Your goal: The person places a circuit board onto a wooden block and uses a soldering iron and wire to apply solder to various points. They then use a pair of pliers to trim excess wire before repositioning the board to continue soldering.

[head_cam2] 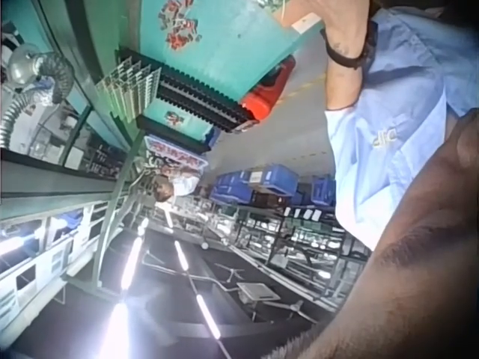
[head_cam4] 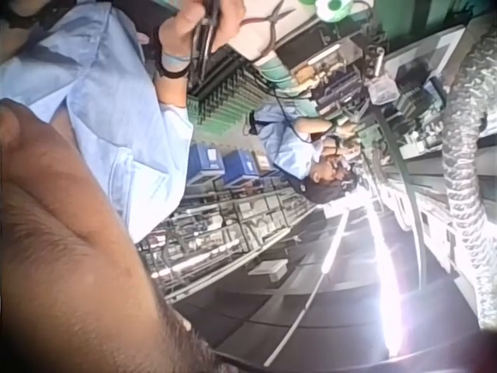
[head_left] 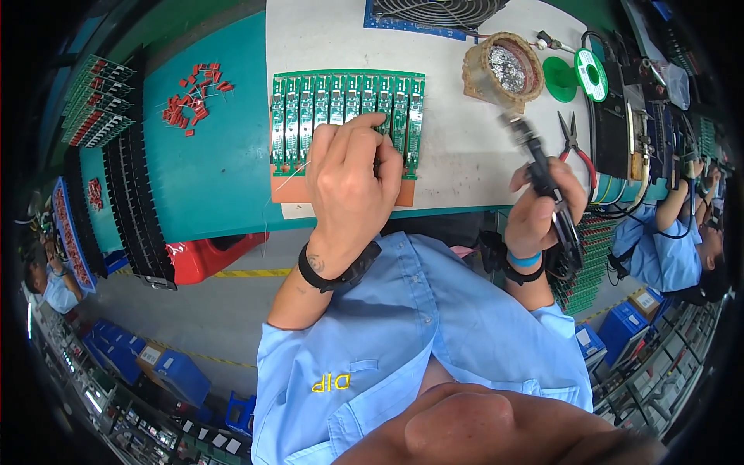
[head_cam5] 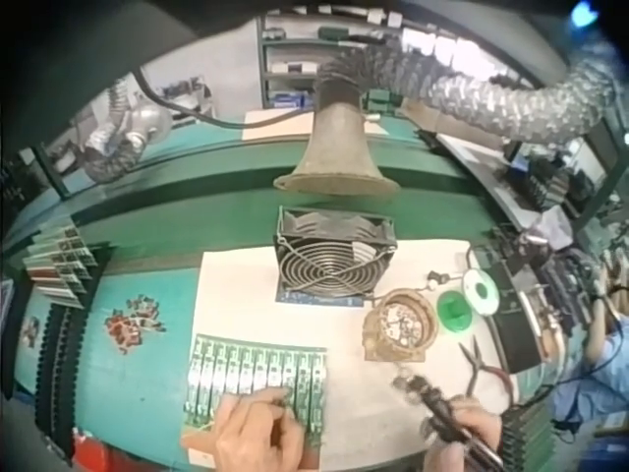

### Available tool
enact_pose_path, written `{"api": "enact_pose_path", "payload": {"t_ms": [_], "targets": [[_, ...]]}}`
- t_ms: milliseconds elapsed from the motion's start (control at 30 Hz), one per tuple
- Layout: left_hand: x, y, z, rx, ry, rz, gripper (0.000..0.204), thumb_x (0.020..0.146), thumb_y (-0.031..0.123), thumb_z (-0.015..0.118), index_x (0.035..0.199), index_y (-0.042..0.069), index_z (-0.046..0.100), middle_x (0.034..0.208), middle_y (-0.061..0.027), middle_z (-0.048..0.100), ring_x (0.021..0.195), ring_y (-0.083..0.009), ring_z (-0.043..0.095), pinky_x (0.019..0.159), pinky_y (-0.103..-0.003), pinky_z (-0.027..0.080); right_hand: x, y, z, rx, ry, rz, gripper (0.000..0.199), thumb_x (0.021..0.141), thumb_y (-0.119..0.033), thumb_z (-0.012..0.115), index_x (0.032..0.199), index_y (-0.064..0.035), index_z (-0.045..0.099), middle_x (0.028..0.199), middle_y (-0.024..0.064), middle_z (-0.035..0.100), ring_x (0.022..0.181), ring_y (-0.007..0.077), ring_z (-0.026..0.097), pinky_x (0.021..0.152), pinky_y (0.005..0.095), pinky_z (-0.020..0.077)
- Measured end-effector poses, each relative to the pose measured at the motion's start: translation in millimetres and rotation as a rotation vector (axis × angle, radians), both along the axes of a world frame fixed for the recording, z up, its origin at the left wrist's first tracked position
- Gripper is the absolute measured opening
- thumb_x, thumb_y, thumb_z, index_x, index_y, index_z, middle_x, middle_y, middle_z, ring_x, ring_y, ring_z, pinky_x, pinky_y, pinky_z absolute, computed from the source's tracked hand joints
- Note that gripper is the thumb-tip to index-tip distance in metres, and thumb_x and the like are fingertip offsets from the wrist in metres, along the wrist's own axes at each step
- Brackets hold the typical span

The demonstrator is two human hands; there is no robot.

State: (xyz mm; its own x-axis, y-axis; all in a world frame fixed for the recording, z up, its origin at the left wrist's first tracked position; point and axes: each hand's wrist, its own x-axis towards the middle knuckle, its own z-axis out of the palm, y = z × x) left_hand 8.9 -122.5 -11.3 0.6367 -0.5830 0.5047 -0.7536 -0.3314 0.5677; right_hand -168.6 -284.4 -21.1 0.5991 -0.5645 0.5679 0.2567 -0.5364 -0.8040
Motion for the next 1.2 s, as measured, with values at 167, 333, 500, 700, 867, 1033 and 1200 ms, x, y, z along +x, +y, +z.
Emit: {"api": "enact_pose_path", "payload": {"t_ms": [167,333,500,700,867,1033,1200], "targets": [[-3.0,4.3,6.1,-0.003,0.013,-0.013,0.014,0.08,-0.004,0.074,0.084,0.002,0.062,0.1,-0.0104,0.076,0.078,-0.0267,0.059,0.071,-0.04,0.047,0.6,-4.3,-6.5,0.174,0.005,-0.286,0.045,0.106,-0.03,0.062,0.135,0.0017,0.05,0.105,0.0186,0.065,0.09,0.0257,0.063,0.074,0.0363,0.0522],[-4.8,17.9,17.5,0.084,0.009,0.023,0.012,0.086,-0.002,0.075,0.088,0.004,0.064,0.088,-0.0094,0.069,0.077,-0.027,0.057,0.071,-0.04,0.043,3.1,-1.6,-1.3,0.137,-0.218,-0.097,0.05,0.106,-0.038,0.063,0.135,0.0008,0.05,0.102,0.0195,0.063,0.088,0.0272,0.062,0.069,0.0362,0.0517],[-2.5,21.1,10.6,0.049,0.036,0.025,0.011,0.089,-0.002,0.072,0.093,0.004,0.064,0.082,-0.0095,0.06,0.077,-0.0286,0.055,0.071,-0.042,0.041,-7.3,5.8,8.7,0.081,-0.09,0.101,0.052,0.104,-0.04,0.065,0.132,0.0022,0.051,0.101,0.0213,0.063,0.084,0.0268,0.062,0.067,0.0363,0.0511],[-0.8,18.2,6.6,0.03,0.033,0.036,0.015,0.085,-0.004,0.072,0.094,0.004,0.063,0.089,-0.0097,0.063,0.079,-0.0289,0.055,0.072,-0.042,0.042,7.3,16.4,16.0,0.102,0.012,0.251,0.042,0.096,-0.023,0.075,0.124,0.0041,0.06,0.095,0.0196,0.069,0.077,0.0263,0.066,0.07,0.0358,0.0536],[2.1,11.8,4.3,0.012,-0.079,0.072,0.019,0.08,-0.005,0.073,0.091,0.004,0.062,0.101,-0.0085,0.07,0.083,-0.0273,0.056,0.074,-0.04,0.043,17.9,14.2,18.9,0.012,0.08,0.227,0.038,0.094,-0.019,0.077,0.121,0.0041,0.063,0.096,0.0201,0.07,0.079,0.026,0.068,0.07,0.0339,0.0548],[3.8,10.8,-4.6,0.032,-0.055,0.046,0.021,0.077,-0.005,0.074,0.089,0.006,0.061,0.111,-0.0064,0.076,0.085,-0.0255,0.057,0.074,-0.039,0.043,20.0,15.2,16.9,0.076,0.115,0.219,0.037,0.094,-0.019,0.078,0.119,0.004,0.065,0.095,0.0191,0.07,0.079,0.0254,0.069,0.07,0.0331,0.0552],[3.5,10.7,-3.6,0.043,-0.057,0.054,0.021,0.076,-0.005,0.074,0.088,0.007,0.062,0.109,-0.0047,0.077,0.086,-0.0252,0.058,0.074,-0.039,0.043,23.9,13.7,16.4,0.046,0.107,0.219,0.037,0.094,-0.02,0.079,0.119,0.004,0.065,0.094,0.0188,0.071,0.077,0.025,0.069,0.069,0.0326,0.055]]}}
